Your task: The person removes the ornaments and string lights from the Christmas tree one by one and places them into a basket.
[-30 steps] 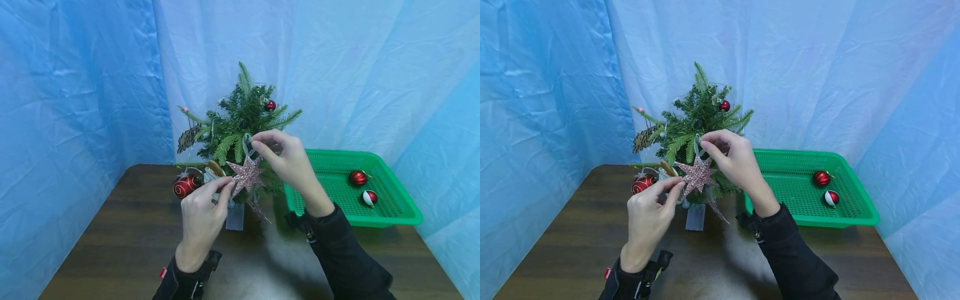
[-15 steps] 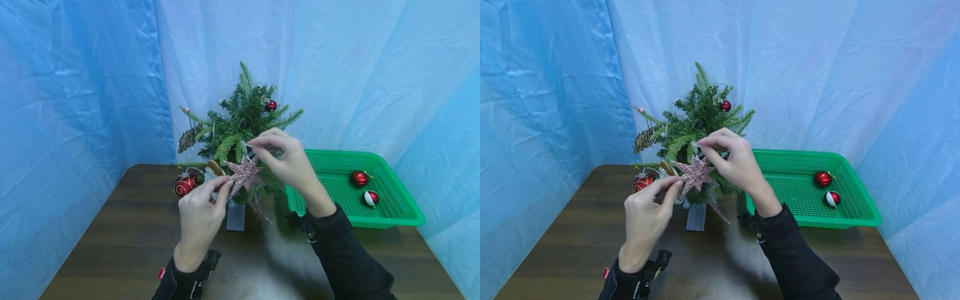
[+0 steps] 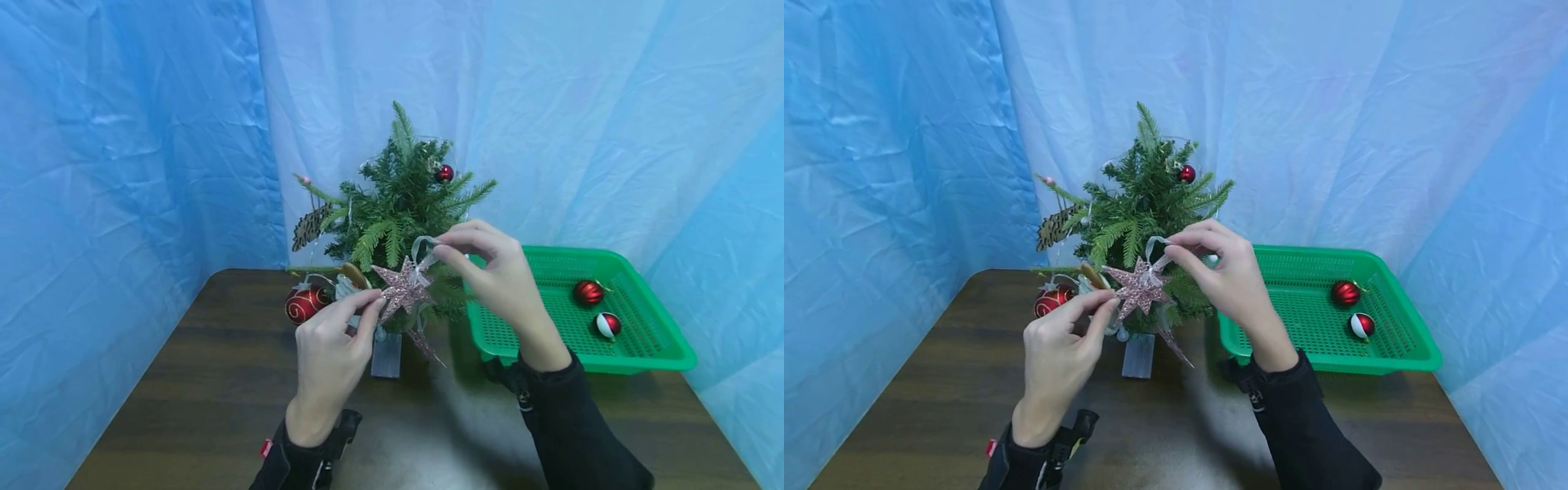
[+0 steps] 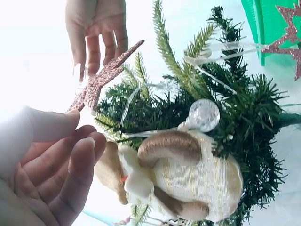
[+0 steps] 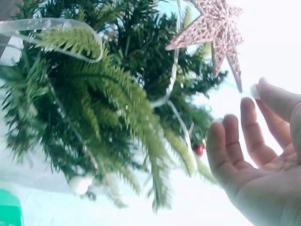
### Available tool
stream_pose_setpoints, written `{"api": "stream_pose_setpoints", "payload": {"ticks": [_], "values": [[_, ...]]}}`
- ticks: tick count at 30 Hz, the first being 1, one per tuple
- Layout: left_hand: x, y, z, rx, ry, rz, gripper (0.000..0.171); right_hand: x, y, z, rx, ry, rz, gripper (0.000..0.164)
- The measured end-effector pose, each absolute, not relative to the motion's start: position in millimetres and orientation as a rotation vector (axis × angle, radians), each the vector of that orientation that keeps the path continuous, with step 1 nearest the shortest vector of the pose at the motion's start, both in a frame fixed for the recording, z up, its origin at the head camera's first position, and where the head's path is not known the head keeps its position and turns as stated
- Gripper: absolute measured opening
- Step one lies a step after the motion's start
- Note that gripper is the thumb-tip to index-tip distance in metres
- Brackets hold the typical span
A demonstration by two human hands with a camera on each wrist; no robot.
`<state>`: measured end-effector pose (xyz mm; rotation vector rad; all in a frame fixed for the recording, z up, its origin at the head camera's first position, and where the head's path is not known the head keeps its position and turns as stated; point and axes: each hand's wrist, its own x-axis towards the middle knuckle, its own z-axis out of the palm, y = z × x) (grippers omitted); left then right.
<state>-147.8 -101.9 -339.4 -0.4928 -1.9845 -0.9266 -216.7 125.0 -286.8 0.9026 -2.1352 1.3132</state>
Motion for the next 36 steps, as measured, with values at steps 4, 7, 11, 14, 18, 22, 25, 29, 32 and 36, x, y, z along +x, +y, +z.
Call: {"api": "stream_pose_setpoints", "payload": {"ticks": [4,7,11,14,18,22,25,29,32,36], "values": [[-148,-97,-340,-0.567,-1.964,-0.938,0.013,-209,141,-295,0.881,-2.107,1.356,0.013],[-147,-93,-341,-0.601,-1.965,-0.93,0.013,-203,152,-300,0.867,-2.088,1.372,0.015],[-145,-87,-343,-0.631,-1.99,-0.916,0.012,-194,165,-308,0.84,-2.072,1.398,0.018],[-145,-83,-345,-0.662,-1.996,-0.918,0.012,-189,172,-315,0.814,-2.069,1.42,0.018],[-144,-78,-348,-0.698,-2.0,-0.919,0.013,-184,180,-324,0.797,-2.084,1.463,0.018],[-144,-73,-350,-0.72,-2.004,-0.903,0.012,-184,186,-329,0.805,-2.104,1.533,0.018],[-145,-71,-352,-0.726,-1.995,-0.887,0.012,-185,189,-330,0.809,-2.105,1.576,0.017],[-145,-71,-352,-0.722,-2.002,-0.888,0.012,-187,192,-331,0.817,-2.095,1.599,0.016],[-145,-71,-352,-0.723,-2.014,-0.889,0.011,-188,192,-332,0.827,-2.09,1.606,0.016],[-145,-71,-351,-0.729,-2.013,-0.876,0.011,-189,192,-334,0.826,-2.093,1.629,0.015]]}}
